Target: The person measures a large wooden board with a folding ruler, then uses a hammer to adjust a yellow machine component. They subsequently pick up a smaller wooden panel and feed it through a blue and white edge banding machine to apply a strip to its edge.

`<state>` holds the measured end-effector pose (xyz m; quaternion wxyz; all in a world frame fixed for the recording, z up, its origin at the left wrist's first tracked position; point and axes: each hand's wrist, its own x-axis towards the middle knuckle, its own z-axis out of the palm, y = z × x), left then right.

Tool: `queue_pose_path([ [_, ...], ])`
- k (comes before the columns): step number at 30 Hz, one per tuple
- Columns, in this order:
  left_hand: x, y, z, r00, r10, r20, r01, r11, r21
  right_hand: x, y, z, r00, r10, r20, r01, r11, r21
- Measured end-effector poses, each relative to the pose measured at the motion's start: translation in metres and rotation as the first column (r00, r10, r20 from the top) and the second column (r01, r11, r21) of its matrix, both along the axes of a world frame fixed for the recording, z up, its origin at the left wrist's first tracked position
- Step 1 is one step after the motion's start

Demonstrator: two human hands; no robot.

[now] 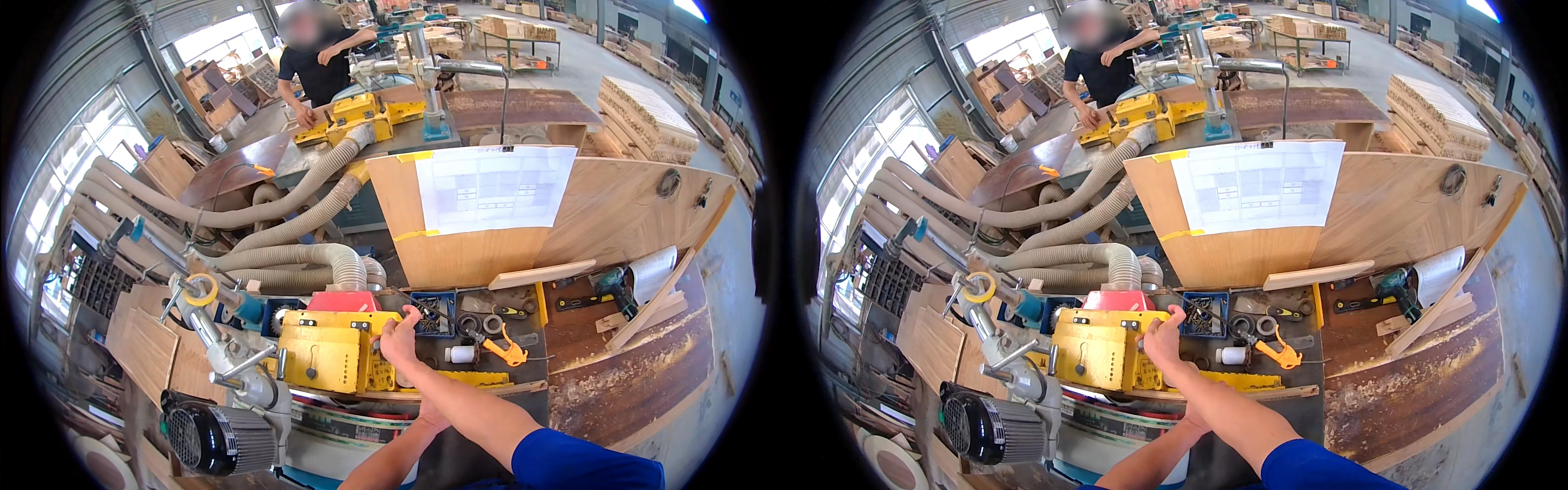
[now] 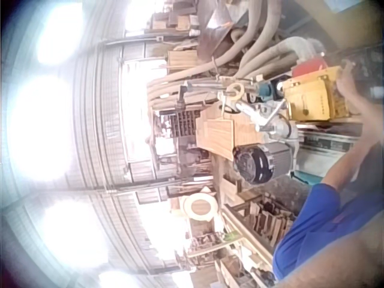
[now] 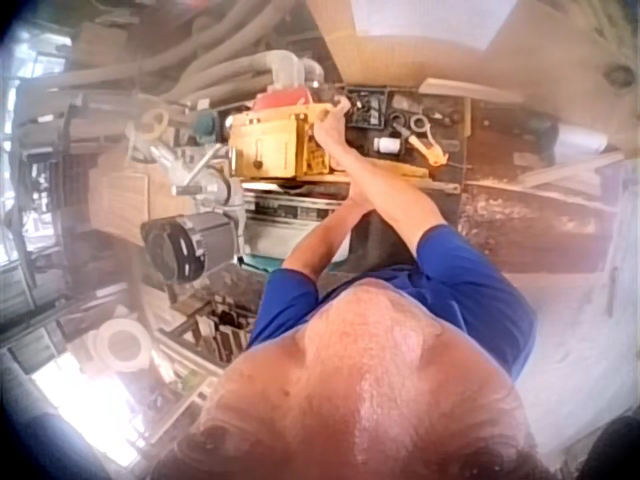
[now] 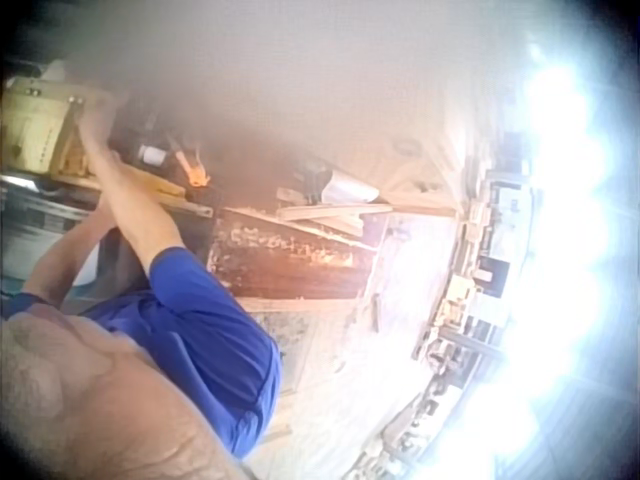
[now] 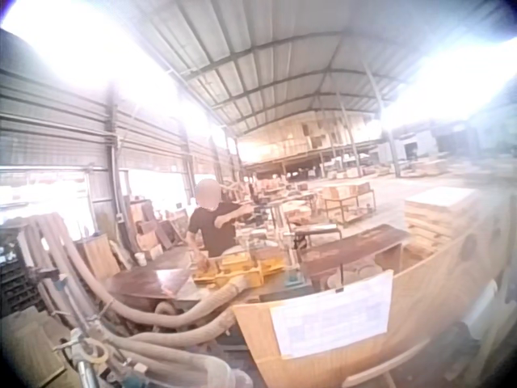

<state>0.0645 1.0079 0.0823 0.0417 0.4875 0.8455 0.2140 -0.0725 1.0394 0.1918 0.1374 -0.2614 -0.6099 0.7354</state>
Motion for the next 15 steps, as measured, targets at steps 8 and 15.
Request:
queue_pose_path([
  [8,0.002,0.0,-0.004,1.0,-0.016,0.017,0.016,1.0,0.026,0.002,0.0,0.0,1.0,0.024,-0.007,-0.024,0.999,-0.025],
  [15,0.001,-0.002,0.011,0.999,0.013,0.048,-0.006,0.99,-0.138,0.0,0.0,-0.007,0.998,0.044,-0.054,-0.045,0.999,-0.015],
])
